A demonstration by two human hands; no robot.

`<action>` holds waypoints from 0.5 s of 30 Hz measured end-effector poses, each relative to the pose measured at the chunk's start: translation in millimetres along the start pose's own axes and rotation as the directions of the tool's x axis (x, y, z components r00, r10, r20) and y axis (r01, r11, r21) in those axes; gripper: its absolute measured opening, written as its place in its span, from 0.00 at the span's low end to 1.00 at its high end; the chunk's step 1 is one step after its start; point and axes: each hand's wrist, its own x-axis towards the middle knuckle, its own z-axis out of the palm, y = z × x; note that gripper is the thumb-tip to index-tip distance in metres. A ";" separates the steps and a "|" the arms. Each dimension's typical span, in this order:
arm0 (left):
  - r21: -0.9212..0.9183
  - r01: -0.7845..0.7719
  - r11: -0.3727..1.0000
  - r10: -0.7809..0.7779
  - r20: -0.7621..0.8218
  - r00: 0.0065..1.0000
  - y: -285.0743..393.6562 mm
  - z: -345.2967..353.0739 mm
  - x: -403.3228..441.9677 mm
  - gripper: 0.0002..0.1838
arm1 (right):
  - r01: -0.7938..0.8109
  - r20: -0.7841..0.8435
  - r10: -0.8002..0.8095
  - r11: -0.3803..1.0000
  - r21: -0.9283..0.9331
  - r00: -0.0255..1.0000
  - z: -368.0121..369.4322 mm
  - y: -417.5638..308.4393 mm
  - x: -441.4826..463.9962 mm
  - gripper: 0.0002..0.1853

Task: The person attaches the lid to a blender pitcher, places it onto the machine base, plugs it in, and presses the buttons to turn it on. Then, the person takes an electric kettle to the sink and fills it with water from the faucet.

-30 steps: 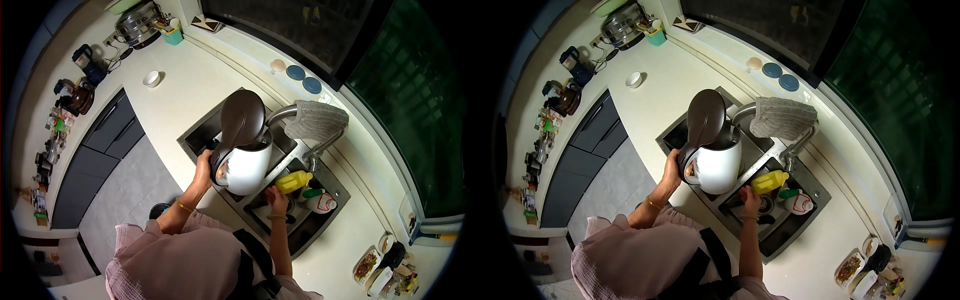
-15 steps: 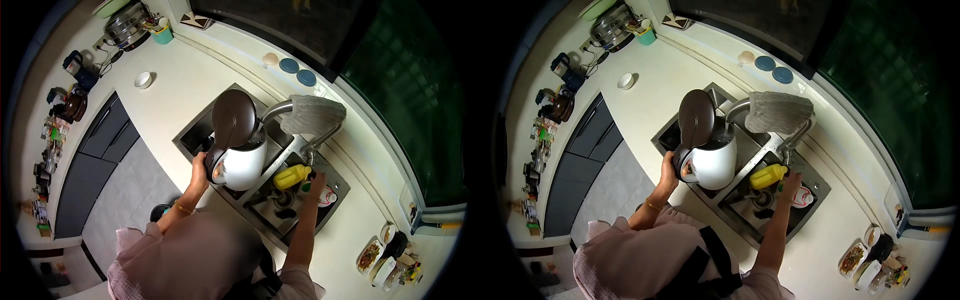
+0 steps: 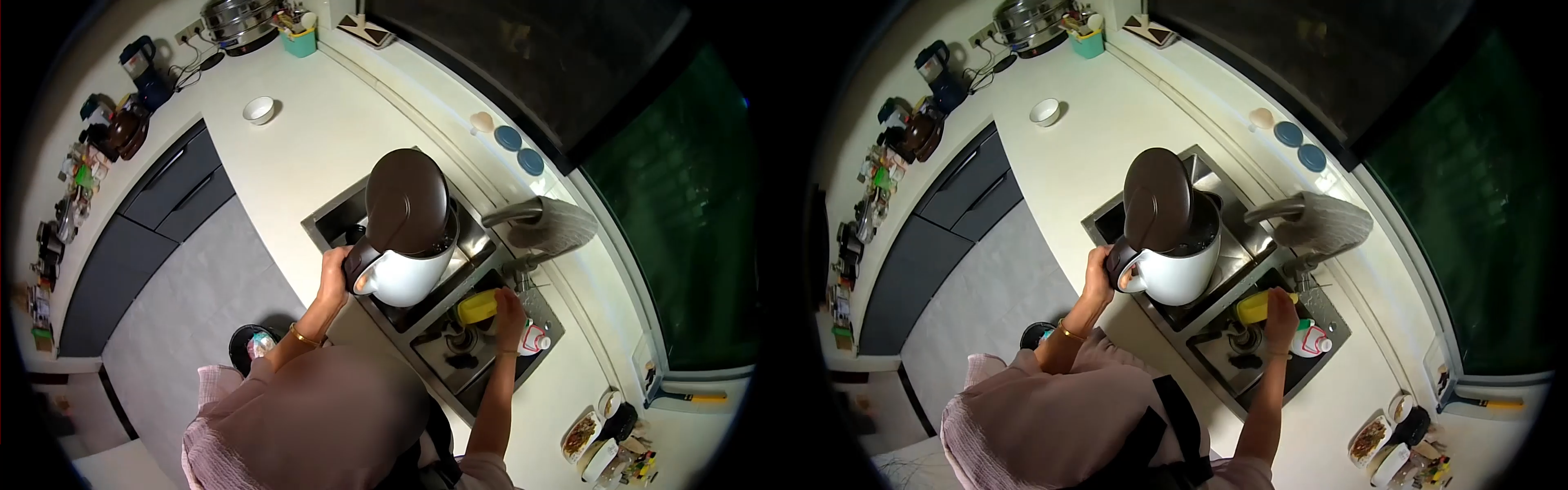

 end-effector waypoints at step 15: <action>-0.199 -0.115 0.973 0.101 -0.082 0.991 117.9 -113.4 7.2 0.18 | 0.904 0.615 -0.679 0.187 -0.384 0.401 213.6 -309.8 -54.2 0.30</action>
